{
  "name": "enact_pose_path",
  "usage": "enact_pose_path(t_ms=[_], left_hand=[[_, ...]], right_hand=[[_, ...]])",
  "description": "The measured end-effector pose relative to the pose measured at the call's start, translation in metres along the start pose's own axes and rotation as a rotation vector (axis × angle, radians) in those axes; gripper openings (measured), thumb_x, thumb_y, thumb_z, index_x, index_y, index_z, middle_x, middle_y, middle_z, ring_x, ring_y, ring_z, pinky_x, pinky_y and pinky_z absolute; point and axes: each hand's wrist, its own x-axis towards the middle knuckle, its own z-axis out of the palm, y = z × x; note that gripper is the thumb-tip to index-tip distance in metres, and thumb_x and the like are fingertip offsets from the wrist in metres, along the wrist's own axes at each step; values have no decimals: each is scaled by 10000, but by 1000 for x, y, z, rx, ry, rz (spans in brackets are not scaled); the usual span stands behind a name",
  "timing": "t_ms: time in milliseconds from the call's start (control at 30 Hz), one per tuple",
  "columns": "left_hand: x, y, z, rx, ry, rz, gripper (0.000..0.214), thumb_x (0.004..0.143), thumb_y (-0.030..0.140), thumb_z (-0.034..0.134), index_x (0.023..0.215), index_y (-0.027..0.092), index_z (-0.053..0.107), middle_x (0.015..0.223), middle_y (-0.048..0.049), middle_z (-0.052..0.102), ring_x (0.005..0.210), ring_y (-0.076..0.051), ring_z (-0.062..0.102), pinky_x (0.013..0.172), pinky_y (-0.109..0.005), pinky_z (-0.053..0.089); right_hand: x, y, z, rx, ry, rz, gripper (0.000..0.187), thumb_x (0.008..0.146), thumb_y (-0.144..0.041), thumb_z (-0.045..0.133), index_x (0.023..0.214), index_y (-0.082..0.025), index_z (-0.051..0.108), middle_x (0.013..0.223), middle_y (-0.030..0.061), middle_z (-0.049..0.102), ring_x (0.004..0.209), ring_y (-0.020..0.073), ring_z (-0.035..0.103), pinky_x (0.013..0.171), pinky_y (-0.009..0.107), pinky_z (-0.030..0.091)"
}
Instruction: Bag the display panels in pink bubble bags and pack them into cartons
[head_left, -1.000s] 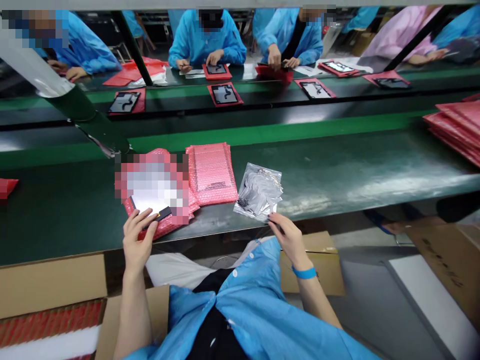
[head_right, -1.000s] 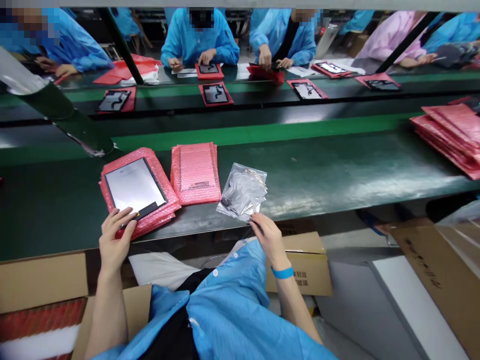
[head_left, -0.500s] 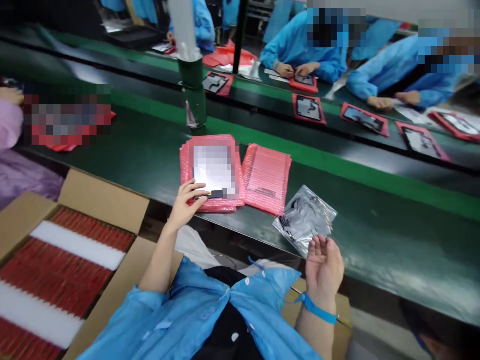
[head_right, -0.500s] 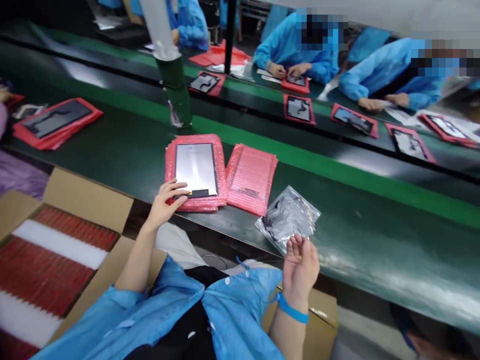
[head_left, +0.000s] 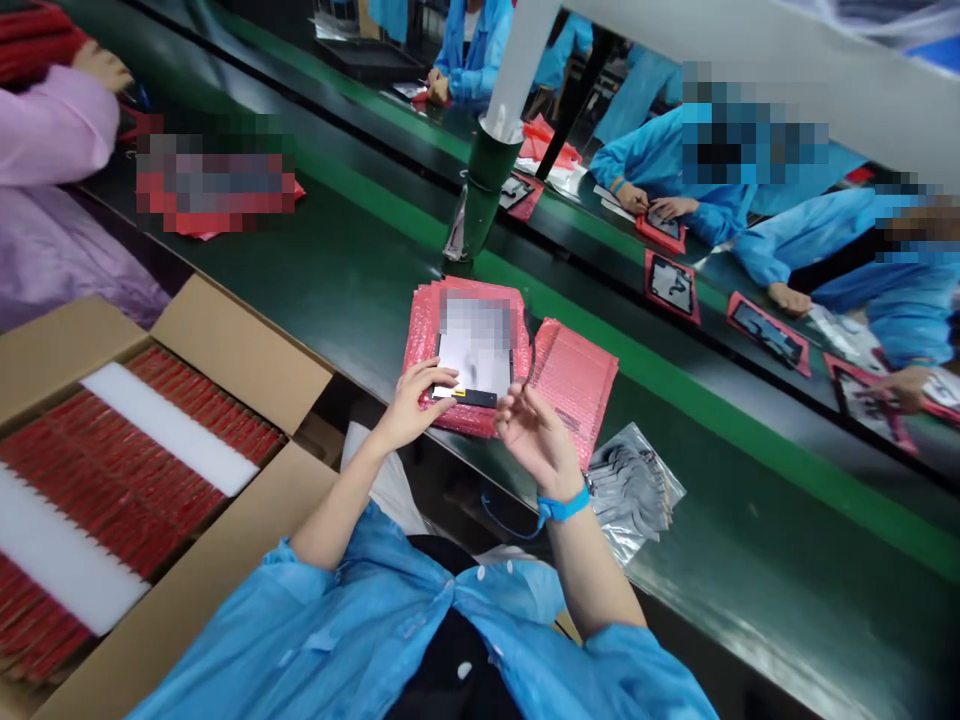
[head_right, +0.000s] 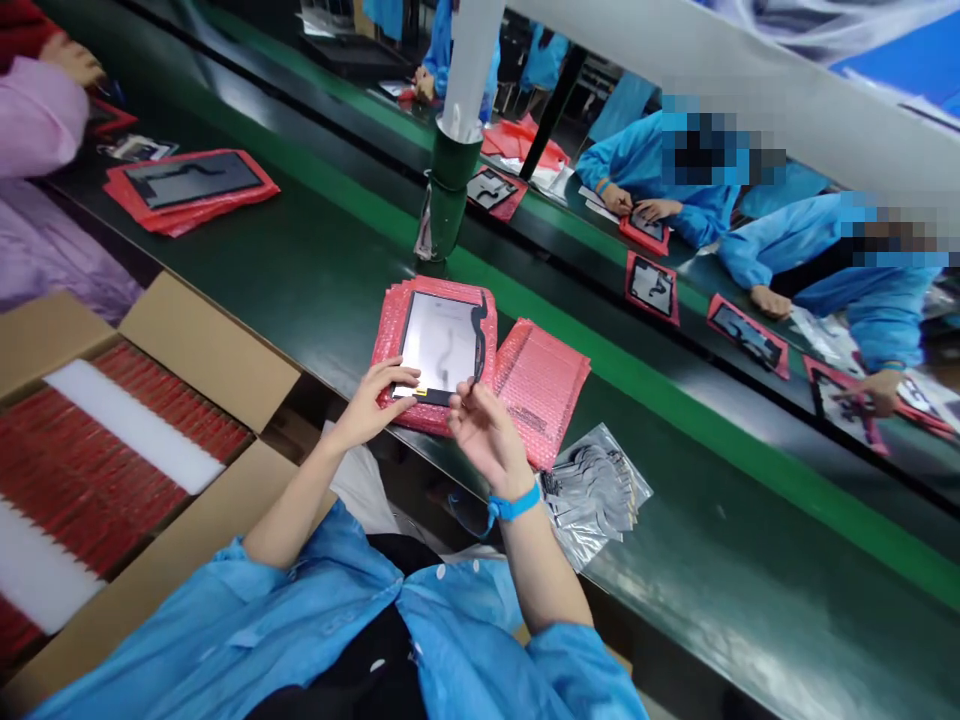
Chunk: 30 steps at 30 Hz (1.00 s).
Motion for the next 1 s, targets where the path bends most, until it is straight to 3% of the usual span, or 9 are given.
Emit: enact_pose_path(t_ms=[100, 200, 400, 567, 733, 1000], left_hand=[[-1, -1, 2, -2, 4, -9, 213, 1018, 351, 745, 1218, 277, 743, 1396, -80, 779, 1564, -314, 517, 1310, -584, 404], [-2, -2, 3, -15, 7, -13, 222, 1017, 351, 743, 1228, 281, 745, 1389, -73, 781, 1556, -316, 523, 1311, -583, 396], [-3, -3, 2, -26, 16, 3, 229, 1024, 371, 740, 1238, 289, 749, 1384, -63, 782, 1554, -319, 527, 1315, -581, 396], [-4, -1, 2, 12, 38, -36, 348, 1023, 384, 743, 1357, 290, 712, 1470, -87, 722, 1550, -315, 541, 1321, -558, 397], [-5, -3, 2, 21, 32, -22, 444, 1031, 395, 744, 1455, 298, 653, 1476, -91, 720, 1560, -317, 535, 1313, -550, 395], [-5, -3, 2, 17, 37, -4, 454, 1039, 399, 740, 1472, 307, 640, 1487, -80, 723, 1555, -308, 540, 1305, -545, 394]], right_hand=[[15, 0, 22, -14, -114, -2, 282, 875, -224, 925, 864, -246, 644, 844, -42, 640, 698, 78, 590, 609, 161, 583], [28, -3, 28, -163, -156, -12, 401, 833, -254, 956, 812, -238, 556, 739, -69, 514, 601, 61, 460, 508, 126, 465], [52, -22, 22, -861, -138, -18, 457, 765, -528, 945, 890, -217, 634, 829, 4, 728, 646, 106, 612, 591, 223, 537], [70, -34, 20, -1305, -258, 26, 496, 807, -630, 873, 875, -187, 661, 732, 10, 711, 560, 114, 591, 506, 234, 452], [81, -35, 26, -1450, -347, 121, 474, 875, -627, 816, 824, -196, 625, 635, -30, 642, 459, 80, 505, 434, 220, 325], [82, -36, 34, -1472, -387, 151, 414, 913, -568, 806, 834, -201, 630, 623, -39, 623, 456, 82, 501, 414, 222, 319]])
